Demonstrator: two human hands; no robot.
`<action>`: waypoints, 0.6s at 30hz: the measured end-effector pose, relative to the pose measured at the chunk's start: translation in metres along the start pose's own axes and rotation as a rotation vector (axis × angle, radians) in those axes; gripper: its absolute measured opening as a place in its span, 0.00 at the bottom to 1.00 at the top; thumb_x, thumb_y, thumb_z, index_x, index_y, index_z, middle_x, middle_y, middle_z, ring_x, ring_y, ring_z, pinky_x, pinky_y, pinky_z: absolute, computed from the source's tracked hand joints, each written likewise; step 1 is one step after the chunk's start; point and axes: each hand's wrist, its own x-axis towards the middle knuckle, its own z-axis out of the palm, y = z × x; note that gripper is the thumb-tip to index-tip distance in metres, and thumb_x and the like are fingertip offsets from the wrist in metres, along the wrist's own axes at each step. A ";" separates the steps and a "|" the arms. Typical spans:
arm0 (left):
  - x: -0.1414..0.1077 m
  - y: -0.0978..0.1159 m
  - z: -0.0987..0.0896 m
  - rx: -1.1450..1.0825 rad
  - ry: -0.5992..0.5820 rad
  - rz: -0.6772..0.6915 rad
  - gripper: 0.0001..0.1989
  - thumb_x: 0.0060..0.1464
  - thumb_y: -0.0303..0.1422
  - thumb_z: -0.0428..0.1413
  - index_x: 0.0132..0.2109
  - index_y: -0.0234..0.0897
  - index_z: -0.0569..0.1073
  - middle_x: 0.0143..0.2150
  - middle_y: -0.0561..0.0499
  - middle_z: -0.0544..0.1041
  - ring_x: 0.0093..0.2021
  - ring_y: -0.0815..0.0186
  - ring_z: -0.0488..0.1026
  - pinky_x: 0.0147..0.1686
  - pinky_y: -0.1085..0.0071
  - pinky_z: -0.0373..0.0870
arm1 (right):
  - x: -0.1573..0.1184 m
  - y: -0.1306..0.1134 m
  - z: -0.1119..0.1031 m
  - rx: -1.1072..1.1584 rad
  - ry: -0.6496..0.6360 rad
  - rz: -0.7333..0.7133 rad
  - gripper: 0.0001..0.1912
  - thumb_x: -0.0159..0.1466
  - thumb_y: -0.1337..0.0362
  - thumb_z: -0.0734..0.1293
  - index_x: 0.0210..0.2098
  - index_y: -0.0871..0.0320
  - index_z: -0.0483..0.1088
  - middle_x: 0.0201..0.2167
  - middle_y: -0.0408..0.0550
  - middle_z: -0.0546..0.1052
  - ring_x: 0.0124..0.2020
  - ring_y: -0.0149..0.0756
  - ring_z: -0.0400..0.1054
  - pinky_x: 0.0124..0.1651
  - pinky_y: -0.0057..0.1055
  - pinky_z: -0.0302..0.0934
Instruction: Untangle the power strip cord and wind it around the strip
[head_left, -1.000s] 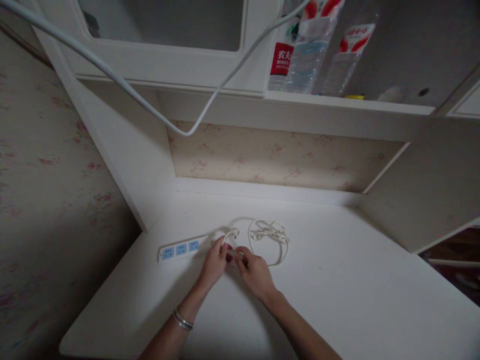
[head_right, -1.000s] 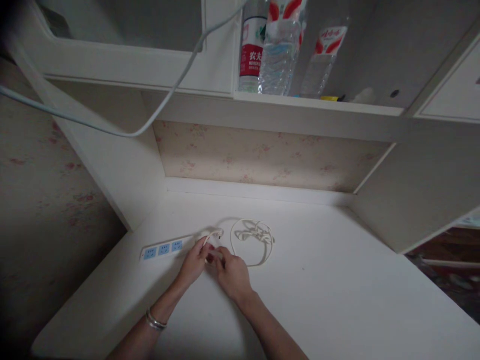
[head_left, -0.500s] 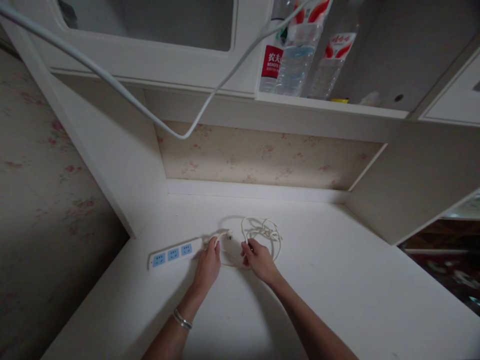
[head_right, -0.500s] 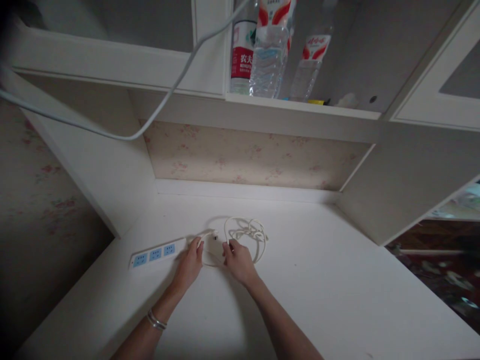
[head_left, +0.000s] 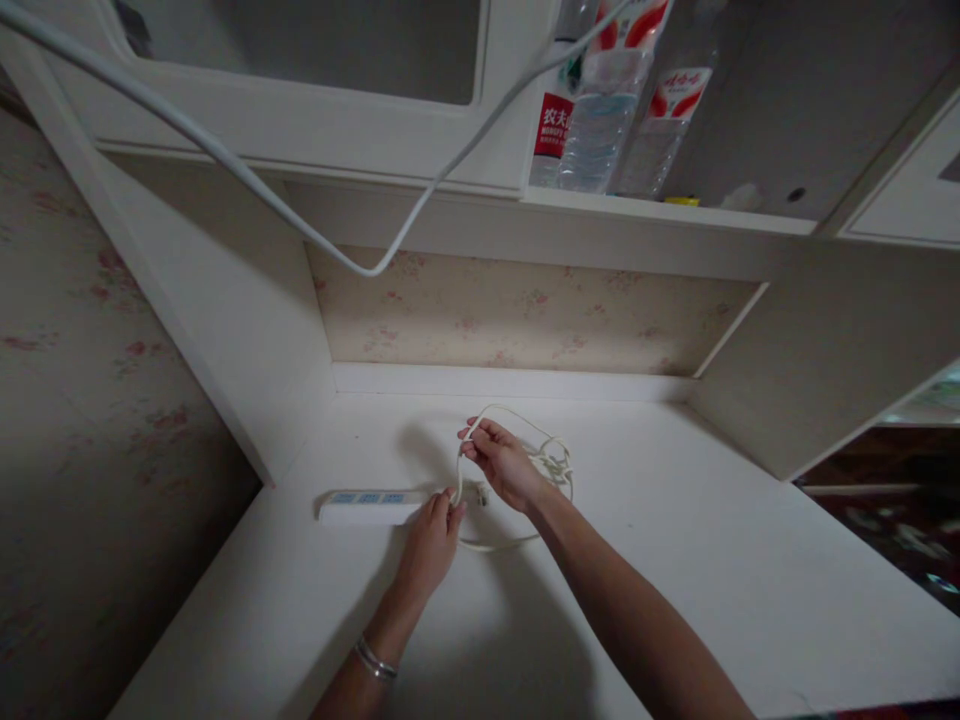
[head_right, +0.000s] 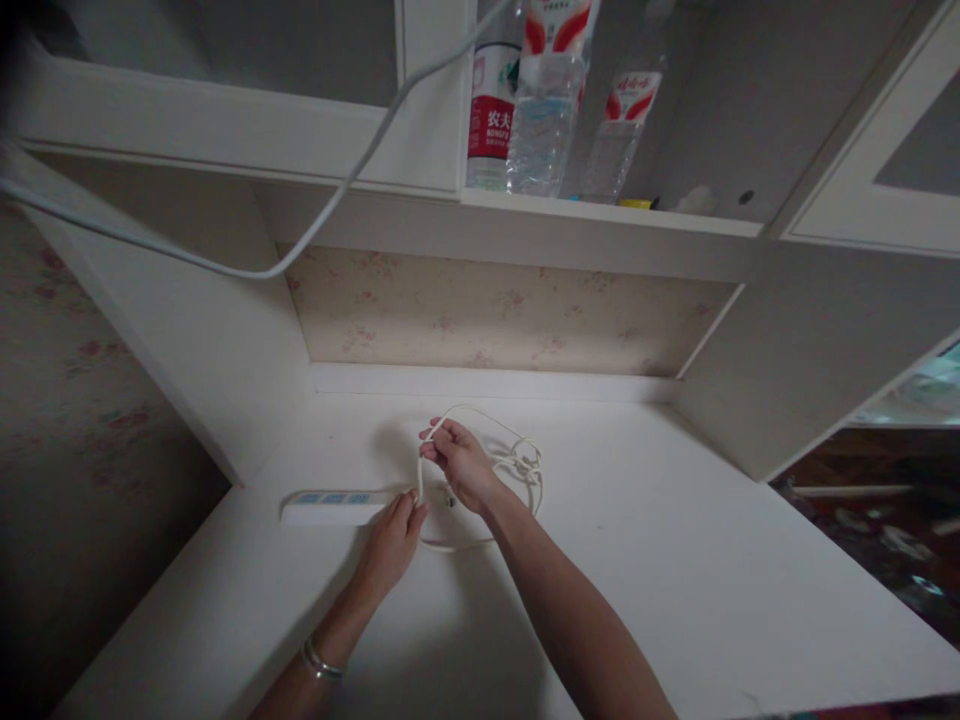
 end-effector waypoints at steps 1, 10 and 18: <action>0.000 0.001 0.001 0.023 0.014 0.008 0.14 0.64 0.36 0.43 0.48 0.36 0.69 0.39 0.45 0.76 0.42 0.60 0.74 0.43 0.65 0.69 | 0.003 0.004 0.001 -0.018 -0.022 0.016 0.20 0.52 0.57 0.74 0.40 0.57 0.68 0.38 0.44 0.74 0.29 0.25 0.66 0.38 0.26 0.61; -0.002 0.001 0.006 0.022 -0.026 -0.124 0.13 0.64 0.29 0.41 0.45 0.34 0.70 0.40 0.42 0.78 0.41 0.61 0.76 0.41 0.68 0.69 | -0.002 0.055 -0.019 -1.239 -0.305 -0.008 0.17 0.68 0.59 0.54 0.34 0.59 0.71 0.32 0.47 0.75 0.34 0.33 0.67 0.40 0.29 0.59; -0.005 0.007 0.002 -0.046 -0.138 -0.267 0.16 0.60 0.24 0.42 0.54 0.32 0.62 0.43 0.39 0.78 0.42 0.60 0.77 0.37 0.70 0.67 | -0.014 0.066 -0.018 -1.532 -0.359 -0.006 0.17 0.70 0.63 0.50 0.40 0.60 0.69 0.41 0.55 0.75 0.43 0.37 0.68 0.46 0.31 0.56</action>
